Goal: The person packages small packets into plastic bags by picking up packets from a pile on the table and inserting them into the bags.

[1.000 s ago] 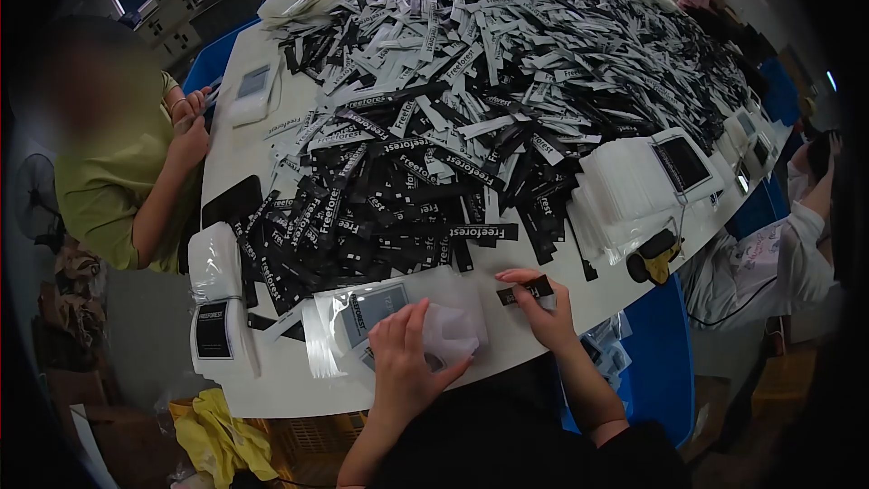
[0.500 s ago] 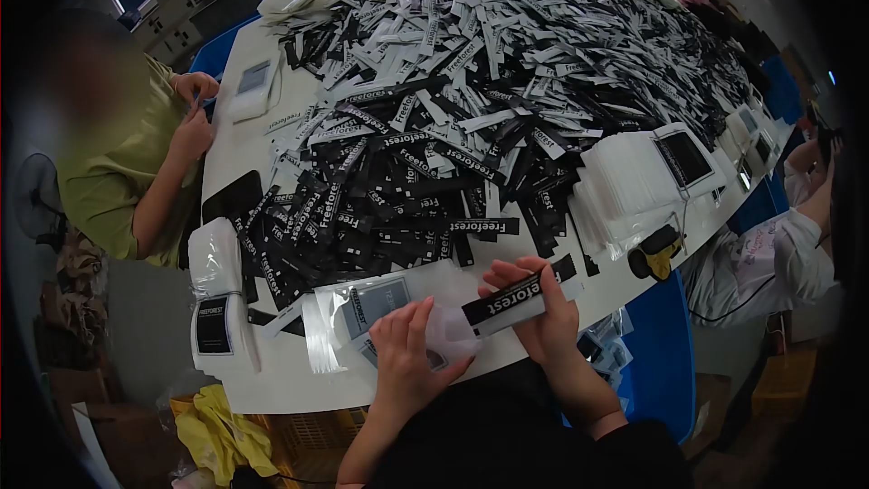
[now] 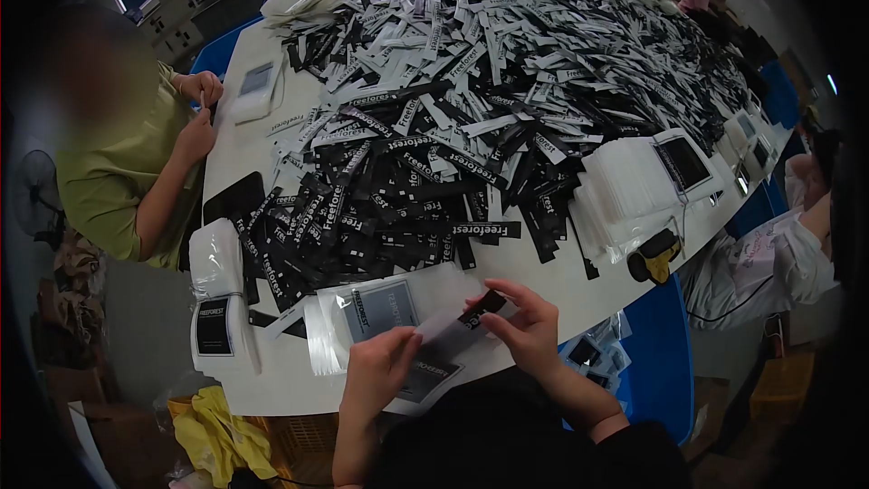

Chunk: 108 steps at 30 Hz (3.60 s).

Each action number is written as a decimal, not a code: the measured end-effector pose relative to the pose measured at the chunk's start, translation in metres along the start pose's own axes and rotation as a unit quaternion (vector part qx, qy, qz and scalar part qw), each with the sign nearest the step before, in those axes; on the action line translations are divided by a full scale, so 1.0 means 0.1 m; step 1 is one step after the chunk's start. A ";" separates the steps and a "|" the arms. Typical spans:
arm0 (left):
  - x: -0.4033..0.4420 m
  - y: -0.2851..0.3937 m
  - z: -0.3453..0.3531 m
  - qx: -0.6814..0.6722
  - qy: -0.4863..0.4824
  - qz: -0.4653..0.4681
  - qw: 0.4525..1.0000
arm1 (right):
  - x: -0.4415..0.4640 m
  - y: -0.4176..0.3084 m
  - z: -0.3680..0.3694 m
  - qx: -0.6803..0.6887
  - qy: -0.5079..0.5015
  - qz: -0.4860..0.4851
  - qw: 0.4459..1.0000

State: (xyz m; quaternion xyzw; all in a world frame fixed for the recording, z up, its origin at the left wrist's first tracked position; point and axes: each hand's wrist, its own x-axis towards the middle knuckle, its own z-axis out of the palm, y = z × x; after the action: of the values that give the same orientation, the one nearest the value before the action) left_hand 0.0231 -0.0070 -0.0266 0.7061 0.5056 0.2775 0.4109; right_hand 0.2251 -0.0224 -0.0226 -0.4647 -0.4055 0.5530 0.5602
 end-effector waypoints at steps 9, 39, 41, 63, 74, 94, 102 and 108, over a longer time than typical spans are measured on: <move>-0.02 0.06 0.05 -0.044 -0.076 0.085 0.993 | 0.12 0.12 -0.35 -0.111 -0.316 0.169 0.927; 0.14 -0.03 0.48 0.125 0.074 0.145 0.979 | 0.56 -0.29 -0.42 -0.488 -0.129 -0.172 0.846; 0.15 -0.11 0.57 0.125 0.066 0.135 0.981 | 0.88 0.06 -0.29 -0.570 -0.072 -0.288 0.766; 0.13 -0.25 0.47 0.021 0.090 0.054 0.994 | 1.17 -0.11 -0.61 -0.496 0.016 -0.399 0.771; 0.22 -0.17 0.24 0.029 0.014 -0.093 0.995 | 0.16 0.55 -0.53 -0.138 0.110 -0.189 0.966; 0.00 0.03 0.38 -0.270 0.009 -0.080 0.960 | 0.07 0.14 0.14 -0.201 -0.097 -0.052 0.973; -0.05 -0.02 0.20 -0.144 -0.077 -0.016 0.987 | 0.07 0.06 -0.06 -0.123 -0.293 0.077 0.945; -0.05 0.04 0.23 -0.057 0.057 0.052 0.995 | -0.01 0.15 0.12 -0.308 -0.187 -0.131 0.923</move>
State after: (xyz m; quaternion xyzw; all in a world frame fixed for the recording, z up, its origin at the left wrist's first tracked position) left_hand 0.0423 -0.0195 -0.0349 0.6898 0.4740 0.3667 0.4063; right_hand 0.2102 -0.0231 -0.0344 -0.4452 -0.7107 0.3990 0.3709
